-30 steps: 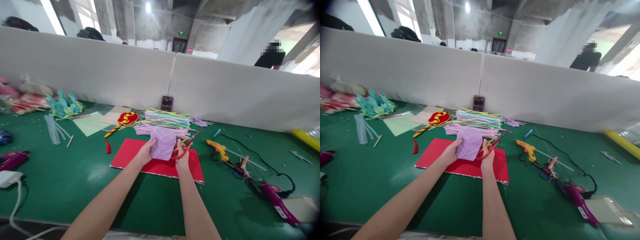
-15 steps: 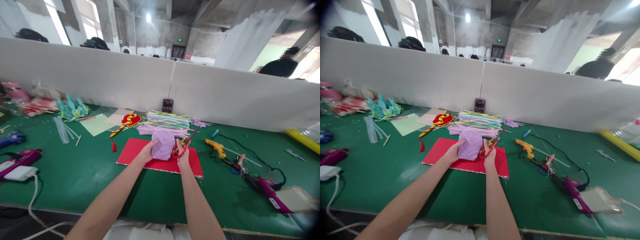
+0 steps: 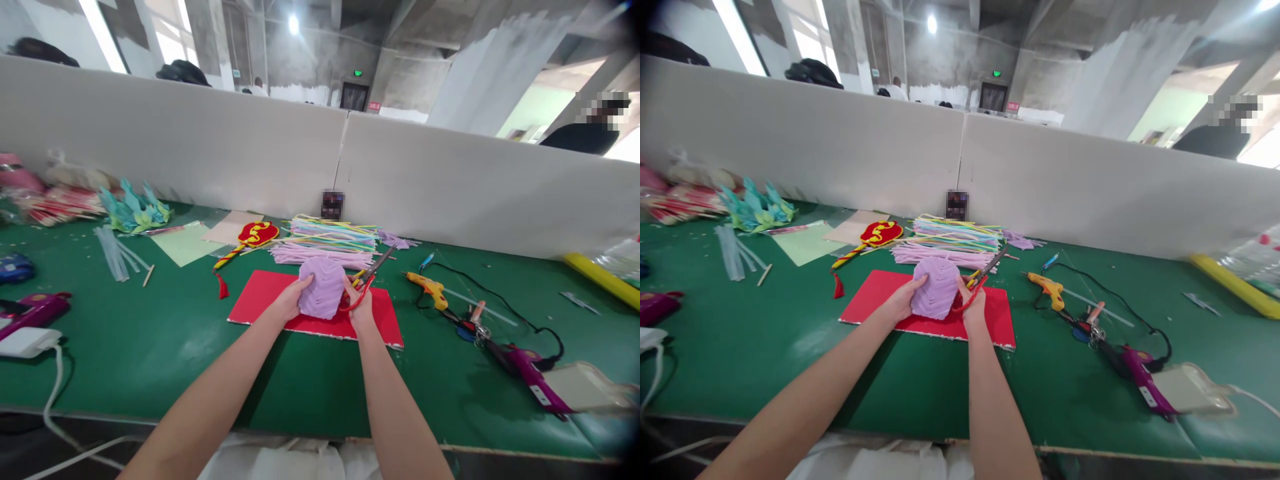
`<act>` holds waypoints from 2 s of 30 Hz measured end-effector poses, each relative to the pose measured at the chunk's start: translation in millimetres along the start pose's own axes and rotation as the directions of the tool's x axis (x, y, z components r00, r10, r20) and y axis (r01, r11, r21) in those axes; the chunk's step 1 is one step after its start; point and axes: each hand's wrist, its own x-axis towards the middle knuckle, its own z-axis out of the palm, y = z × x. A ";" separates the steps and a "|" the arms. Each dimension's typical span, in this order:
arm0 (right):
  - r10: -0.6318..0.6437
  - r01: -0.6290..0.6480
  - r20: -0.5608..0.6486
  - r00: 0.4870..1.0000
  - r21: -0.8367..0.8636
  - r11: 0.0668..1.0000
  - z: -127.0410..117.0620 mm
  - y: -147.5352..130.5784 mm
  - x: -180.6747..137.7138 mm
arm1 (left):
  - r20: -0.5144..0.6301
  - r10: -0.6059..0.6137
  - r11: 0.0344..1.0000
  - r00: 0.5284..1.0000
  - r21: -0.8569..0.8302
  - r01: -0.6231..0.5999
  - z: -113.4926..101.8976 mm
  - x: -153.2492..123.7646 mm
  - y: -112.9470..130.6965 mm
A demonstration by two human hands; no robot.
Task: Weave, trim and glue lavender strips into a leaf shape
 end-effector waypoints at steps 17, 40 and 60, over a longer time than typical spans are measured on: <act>-0.213 0.097 -0.080 0.974 -0.701 0.706 -28.1 -60.5 2.2 | -0.077 0.038 0.994 0.996 0.105 -0.030 -12.9 0.4 18.1; -0.215 0.629 0.628 0.748 -0.774 -0.075 -41.6 -52.7 -32.6 | 0.355 0.315 -0.583 0.881 0.804 -0.116 9.4 -26.6 -38.3; 0.204 0.653 0.622 0.756 -0.741 -0.158 -24.6 -17.6 -45.3 | 0.234 0.339 -0.377 0.911 0.921 -0.097 3.1 -20.3 -23.2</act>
